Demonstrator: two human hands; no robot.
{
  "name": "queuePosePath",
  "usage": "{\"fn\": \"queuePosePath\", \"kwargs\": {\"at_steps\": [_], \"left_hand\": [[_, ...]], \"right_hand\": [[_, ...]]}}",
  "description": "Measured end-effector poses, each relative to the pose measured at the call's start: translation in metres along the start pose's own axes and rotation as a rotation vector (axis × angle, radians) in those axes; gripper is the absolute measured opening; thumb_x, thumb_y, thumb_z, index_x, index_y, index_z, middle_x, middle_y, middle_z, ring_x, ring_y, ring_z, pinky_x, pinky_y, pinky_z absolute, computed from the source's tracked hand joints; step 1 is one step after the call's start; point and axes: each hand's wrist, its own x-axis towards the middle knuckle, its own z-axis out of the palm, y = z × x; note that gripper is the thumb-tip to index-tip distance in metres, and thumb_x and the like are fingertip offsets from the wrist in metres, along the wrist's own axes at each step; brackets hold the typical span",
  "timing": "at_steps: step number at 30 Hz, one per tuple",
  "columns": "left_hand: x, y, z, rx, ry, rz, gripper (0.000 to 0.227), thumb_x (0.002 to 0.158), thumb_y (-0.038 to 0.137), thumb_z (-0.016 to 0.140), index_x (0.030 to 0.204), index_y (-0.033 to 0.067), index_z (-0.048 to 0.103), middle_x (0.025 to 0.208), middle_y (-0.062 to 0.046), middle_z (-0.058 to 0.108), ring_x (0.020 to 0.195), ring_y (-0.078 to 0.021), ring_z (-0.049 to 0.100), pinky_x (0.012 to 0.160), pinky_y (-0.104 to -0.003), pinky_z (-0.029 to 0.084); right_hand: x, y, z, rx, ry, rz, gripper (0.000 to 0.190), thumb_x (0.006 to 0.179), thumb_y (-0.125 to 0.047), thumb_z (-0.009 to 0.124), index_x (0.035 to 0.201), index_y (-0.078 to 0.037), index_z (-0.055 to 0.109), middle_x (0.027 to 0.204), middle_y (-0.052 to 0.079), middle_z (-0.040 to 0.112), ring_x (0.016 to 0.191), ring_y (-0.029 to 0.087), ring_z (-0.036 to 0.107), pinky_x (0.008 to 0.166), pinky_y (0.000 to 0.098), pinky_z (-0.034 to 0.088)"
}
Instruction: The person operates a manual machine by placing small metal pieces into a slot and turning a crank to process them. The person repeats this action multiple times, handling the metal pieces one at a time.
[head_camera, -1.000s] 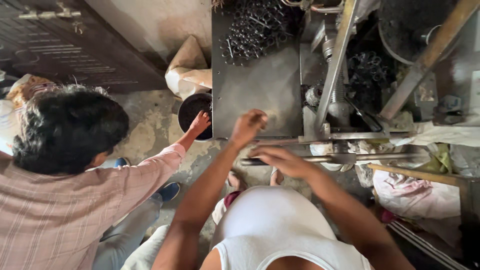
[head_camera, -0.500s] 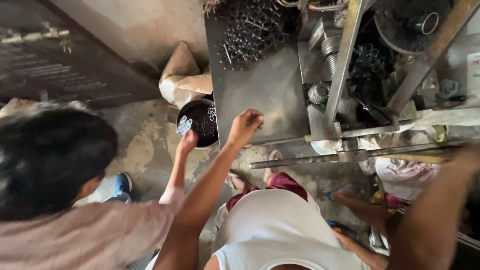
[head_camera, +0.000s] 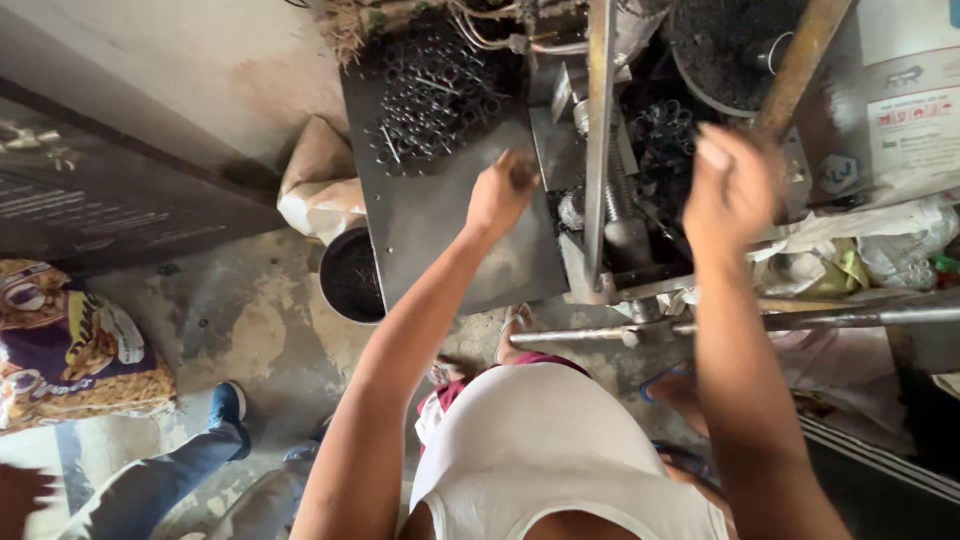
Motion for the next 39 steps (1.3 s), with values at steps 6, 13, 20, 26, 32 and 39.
{"fn": "queuePosePath", "kwargs": {"at_steps": [6, 13, 20, 26, 32, 39], "left_hand": [[0.080, 0.015, 0.063, 0.102, 0.294, -0.086, 0.076, 0.076, 0.028, 0.089, 0.138, 0.0088, 0.048, 0.128, -0.020, 0.060, 0.117, -0.0392, 0.060, 0.095, -0.046, 0.052], [0.136, 0.016, 0.077, 0.145, 0.358, -0.203, 0.092, 0.065, 0.029, 0.094, 0.138, 0.0050, 0.043, 0.133, -0.025, 0.052, 0.118, -0.0443, 0.055, 0.099, -0.048, 0.049], [0.112, 0.030, 0.043, 0.285, 0.358, -0.211, 0.060, 0.073, 0.008, 0.073, 0.129, 0.0040, 0.052, 0.127, -0.020, 0.063, 0.119, -0.0409, 0.060, 0.100, -0.046, 0.052], [0.042, 0.031, -0.009, 0.241, 0.373, -0.076, 0.066, 0.069, 0.017, 0.084, 0.125, 0.0034, 0.052, 0.123, -0.021, 0.062, 0.116, -0.0408, 0.059, 0.097, -0.046, 0.051], [-0.027, 0.005, -0.076, 0.134, 0.217, -0.103, 0.072, 0.069, 0.017, 0.081, 0.133, 0.0046, 0.048, 0.125, -0.020, 0.064, 0.117, -0.0390, 0.062, 0.097, -0.045, 0.051], [-0.108, -0.012, -0.106, 0.120, 0.327, -0.063, 0.073, 0.071, 0.017, 0.083, 0.133, 0.0019, 0.048, 0.123, -0.021, 0.061, 0.109, -0.0376, 0.062, 0.093, -0.045, 0.052]], "right_hand": [[0.019, 0.159, 0.166, 0.229, -0.333, 0.474, 0.031, 0.108, -0.026, 0.067, 0.114, 0.003, 0.073, 0.095, 0.004, 0.073, 0.087, 0.011, 0.071, 0.077, 0.0304, 0.053], [-0.005, 0.201, 0.198, 0.732, -0.452, 0.968, 0.029, 0.104, -0.022, 0.063, 0.110, 0.004, 0.074, 0.100, 0.007, 0.074, 0.089, 0.013, 0.065, 0.082, 0.0286, 0.051], [0.009, 0.200, 0.219, 1.160, -0.388, 1.228, 0.028, 0.098, -0.015, 0.064, 0.116, 0.006, 0.070, 0.106, 0.013, 0.076, 0.098, 0.022, 0.073, 0.089, 0.0338, 0.059], [-0.002, 0.211, 0.235, 1.121, -0.328, 1.224, 0.015, 0.100, -0.008, 0.065, 0.110, 0.003, 0.069, 0.099, 0.012, 0.073, 0.084, 0.021, 0.072, 0.075, 0.0358, 0.059], [0.023, 0.265, 0.232, 1.312, 0.389, 1.261, 0.016, 0.095, 0.003, 0.064, 0.110, 0.000, 0.067, 0.089, 0.014, 0.068, 0.071, 0.024, 0.068, 0.065, 0.0376, 0.060], [0.055, 0.252, 0.167, 1.138, 0.724, 1.223, 0.031, 0.096, -0.003, 0.074, 0.126, -0.003, 0.065, 0.109, 0.013, 0.073, 0.085, 0.023, 0.071, 0.072, 0.0340, 0.060]]}}
